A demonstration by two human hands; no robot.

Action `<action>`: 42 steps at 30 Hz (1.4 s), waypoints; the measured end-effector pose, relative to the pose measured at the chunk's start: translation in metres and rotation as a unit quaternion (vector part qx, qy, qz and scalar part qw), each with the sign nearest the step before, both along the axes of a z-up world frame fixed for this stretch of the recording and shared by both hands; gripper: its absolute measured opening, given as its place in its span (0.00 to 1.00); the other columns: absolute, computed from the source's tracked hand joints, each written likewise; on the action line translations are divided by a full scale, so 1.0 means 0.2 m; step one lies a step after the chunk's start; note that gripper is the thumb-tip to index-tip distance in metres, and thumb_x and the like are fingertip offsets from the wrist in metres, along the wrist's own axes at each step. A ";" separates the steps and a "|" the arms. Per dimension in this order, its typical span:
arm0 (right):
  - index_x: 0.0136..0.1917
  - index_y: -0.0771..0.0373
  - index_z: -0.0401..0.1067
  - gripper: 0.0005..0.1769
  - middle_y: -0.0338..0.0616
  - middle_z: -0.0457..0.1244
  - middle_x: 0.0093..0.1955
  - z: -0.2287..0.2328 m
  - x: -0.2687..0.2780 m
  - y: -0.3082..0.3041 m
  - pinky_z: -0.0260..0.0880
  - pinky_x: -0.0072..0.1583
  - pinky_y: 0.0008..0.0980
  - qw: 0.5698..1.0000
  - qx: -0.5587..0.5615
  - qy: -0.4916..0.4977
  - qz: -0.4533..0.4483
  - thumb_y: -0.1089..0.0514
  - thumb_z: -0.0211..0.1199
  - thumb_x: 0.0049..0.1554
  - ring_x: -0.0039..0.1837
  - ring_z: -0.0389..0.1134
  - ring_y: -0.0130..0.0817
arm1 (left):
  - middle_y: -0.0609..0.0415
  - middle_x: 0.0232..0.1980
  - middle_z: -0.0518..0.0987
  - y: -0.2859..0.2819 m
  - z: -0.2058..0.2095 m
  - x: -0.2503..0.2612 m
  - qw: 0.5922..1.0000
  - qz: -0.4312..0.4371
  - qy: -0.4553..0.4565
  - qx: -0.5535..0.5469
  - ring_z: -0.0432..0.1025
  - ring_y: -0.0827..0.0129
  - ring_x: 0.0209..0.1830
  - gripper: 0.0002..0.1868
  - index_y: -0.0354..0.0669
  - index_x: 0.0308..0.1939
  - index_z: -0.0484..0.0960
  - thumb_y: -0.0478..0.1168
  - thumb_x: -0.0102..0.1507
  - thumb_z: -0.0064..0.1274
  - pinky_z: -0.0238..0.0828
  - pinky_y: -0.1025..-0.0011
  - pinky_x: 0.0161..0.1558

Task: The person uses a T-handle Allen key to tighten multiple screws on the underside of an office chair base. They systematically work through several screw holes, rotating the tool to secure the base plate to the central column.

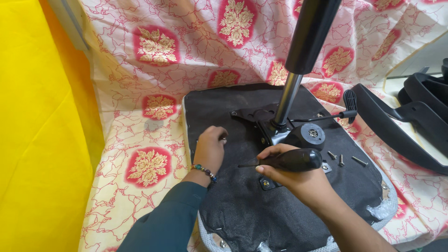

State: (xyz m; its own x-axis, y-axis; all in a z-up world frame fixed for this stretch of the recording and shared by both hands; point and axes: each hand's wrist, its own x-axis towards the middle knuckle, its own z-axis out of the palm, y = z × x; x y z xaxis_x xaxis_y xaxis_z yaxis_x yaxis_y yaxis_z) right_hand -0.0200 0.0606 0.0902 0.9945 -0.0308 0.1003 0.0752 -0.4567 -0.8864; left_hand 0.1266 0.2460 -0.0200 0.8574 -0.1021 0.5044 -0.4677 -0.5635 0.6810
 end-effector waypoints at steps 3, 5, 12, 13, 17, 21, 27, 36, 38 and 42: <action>0.50 0.60 0.80 0.15 0.37 0.71 0.41 -0.02 0.04 0.02 0.72 0.47 0.25 0.999 0.010 -0.016 0.033 0.59 0.76 0.47 0.45 0.70 0.22 | 0.50 0.41 0.83 0.13 0.00 0.02 0.993 0.051 0.014 -0.104 0.80 0.62 0.40 0.09 0.37 0.39 0.83 0.26 0.55 0.60 0.78 0.68 0.44; 0.49 0.60 0.80 0.15 0.38 0.71 0.41 -0.03 0.06 0.05 0.72 0.47 0.27 1.000 0.006 0.007 0.028 0.59 0.76 0.47 0.45 0.71 0.24 | 0.50 0.41 0.84 0.21 -0.01 0.05 0.986 0.071 0.004 -0.152 0.82 0.66 0.40 0.12 0.37 0.39 0.82 0.24 0.53 0.61 0.80 0.72 0.43; 0.49 0.60 0.78 0.15 0.35 0.72 0.45 -0.05 0.18 0.18 0.74 0.52 0.25 0.998 0.056 -0.001 0.042 0.62 0.74 0.47 0.50 0.74 0.22 | 0.51 0.42 0.84 0.30 -0.15 0.15 0.958 -0.008 0.101 -0.267 0.81 0.73 0.42 0.17 0.37 0.47 0.81 0.20 0.56 0.57 0.81 0.77 0.44; 0.49 0.61 0.78 0.15 0.36 0.72 0.45 -0.04 0.20 0.19 0.74 0.52 0.25 0.998 0.048 -0.007 0.037 0.62 0.74 0.47 0.49 0.73 0.23 | 0.51 0.42 0.84 0.30 -0.17 0.15 0.956 -0.021 0.105 -0.275 0.81 0.73 0.42 0.17 0.36 0.47 0.81 0.20 0.56 0.57 0.81 0.77 0.44; 0.49 0.63 0.79 0.14 0.39 0.71 0.45 -0.04 0.27 0.21 0.73 0.51 0.26 0.997 0.064 -0.022 0.036 0.64 0.74 0.48 0.48 0.72 0.25 | 0.50 0.43 0.85 0.33 -0.20 0.14 0.967 -0.008 0.067 -0.244 0.82 0.72 0.43 0.16 0.35 0.46 0.81 0.19 0.57 0.55 0.81 0.77 0.45; 0.48 0.65 0.78 0.14 0.41 0.71 0.46 -0.06 0.35 0.22 0.75 0.51 0.26 0.996 0.075 -0.023 0.044 0.65 0.74 0.48 0.49 0.72 0.26 | 0.51 0.41 0.86 0.32 -0.16 0.11 0.978 -0.009 0.053 -0.204 0.84 0.70 0.43 0.14 0.36 0.44 0.82 0.21 0.57 0.56 0.81 0.76 0.46; 0.47 0.65 0.76 0.15 0.40 0.74 0.48 -0.01 0.53 0.25 0.75 0.53 0.26 0.989 0.012 -0.127 0.080 0.61 0.76 0.47 0.50 0.74 0.25 | 0.53 0.42 0.88 0.30 -0.12 0.05 0.984 0.009 0.035 -0.176 0.84 0.70 0.45 0.12 0.39 0.44 0.84 0.25 0.57 0.59 0.79 0.74 0.48; 0.44 0.64 0.80 0.21 0.43 0.73 0.41 0.04 0.74 0.35 0.74 0.48 0.31 0.975 -0.125 -0.173 0.056 0.50 0.80 0.41 0.44 0.77 0.30 | 0.54 0.43 0.87 0.25 -0.18 0.06 0.971 0.041 0.051 -0.232 0.84 0.70 0.45 0.16 0.39 0.45 0.83 0.29 0.53 0.65 0.79 0.74 0.47; 0.42 0.64 0.80 0.20 0.43 0.73 0.40 0.06 0.76 0.36 0.74 0.48 0.31 0.973 -0.131 -0.176 0.072 0.51 0.80 0.42 0.44 0.77 0.30 | 0.54 0.44 0.87 0.25 -0.17 0.06 0.974 0.043 0.041 -0.220 0.84 0.69 0.45 0.16 0.40 0.45 0.83 0.29 0.54 0.65 0.80 0.74 0.47; 0.38 0.67 0.78 0.20 0.47 0.72 0.37 0.13 0.80 0.40 0.71 0.44 0.32 0.969 -0.187 -0.145 0.071 0.51 0.81 0.42 0.39 0.75 0.33 | 0.52 0.42 0.87 0.25 -0.14 0.04 0.982 0.053 0.020 -0.179 0.83 0.66 0.45 0.16 0.42 0.45 0.83 0.31 0.54 0.65 0.79 0.71 0.46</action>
